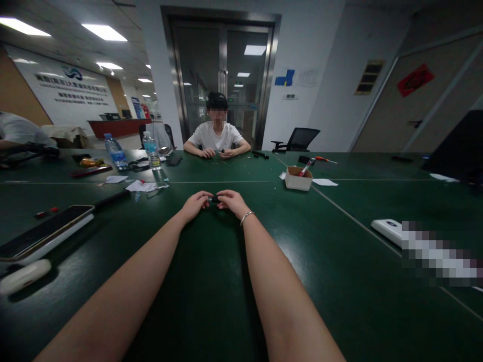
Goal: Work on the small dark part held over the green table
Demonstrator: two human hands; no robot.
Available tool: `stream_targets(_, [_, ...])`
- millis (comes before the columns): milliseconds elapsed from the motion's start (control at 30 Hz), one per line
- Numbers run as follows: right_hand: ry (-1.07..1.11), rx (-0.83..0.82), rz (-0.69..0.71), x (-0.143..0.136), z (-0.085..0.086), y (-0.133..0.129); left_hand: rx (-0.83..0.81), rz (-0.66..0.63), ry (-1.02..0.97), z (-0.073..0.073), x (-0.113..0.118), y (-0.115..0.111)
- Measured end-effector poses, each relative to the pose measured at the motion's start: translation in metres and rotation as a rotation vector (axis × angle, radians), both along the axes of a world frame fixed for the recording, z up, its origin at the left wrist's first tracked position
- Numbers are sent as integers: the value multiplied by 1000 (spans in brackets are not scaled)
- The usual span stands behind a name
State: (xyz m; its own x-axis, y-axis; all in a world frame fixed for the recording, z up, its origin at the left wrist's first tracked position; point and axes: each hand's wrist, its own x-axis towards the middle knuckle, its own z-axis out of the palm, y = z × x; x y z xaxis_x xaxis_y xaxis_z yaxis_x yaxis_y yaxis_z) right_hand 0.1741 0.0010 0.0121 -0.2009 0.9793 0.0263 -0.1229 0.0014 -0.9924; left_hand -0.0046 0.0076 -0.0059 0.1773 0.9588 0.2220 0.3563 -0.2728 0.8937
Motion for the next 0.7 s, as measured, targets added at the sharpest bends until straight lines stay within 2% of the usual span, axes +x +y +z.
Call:
stream_targets(167, [4,-16,12,1,0,0,19,36,14,-1,-1,0])
stream_targets(300, [19,-15,5,1,1,0,9,1,15,-2,0,0])
stream_targets(467, [4,-19,7,0,1,-2,65,54,2,-1,0,-1])
stream_targets(700, [-4,-16,0,-1,3,-3,26,12,-11,-3,-1,1])
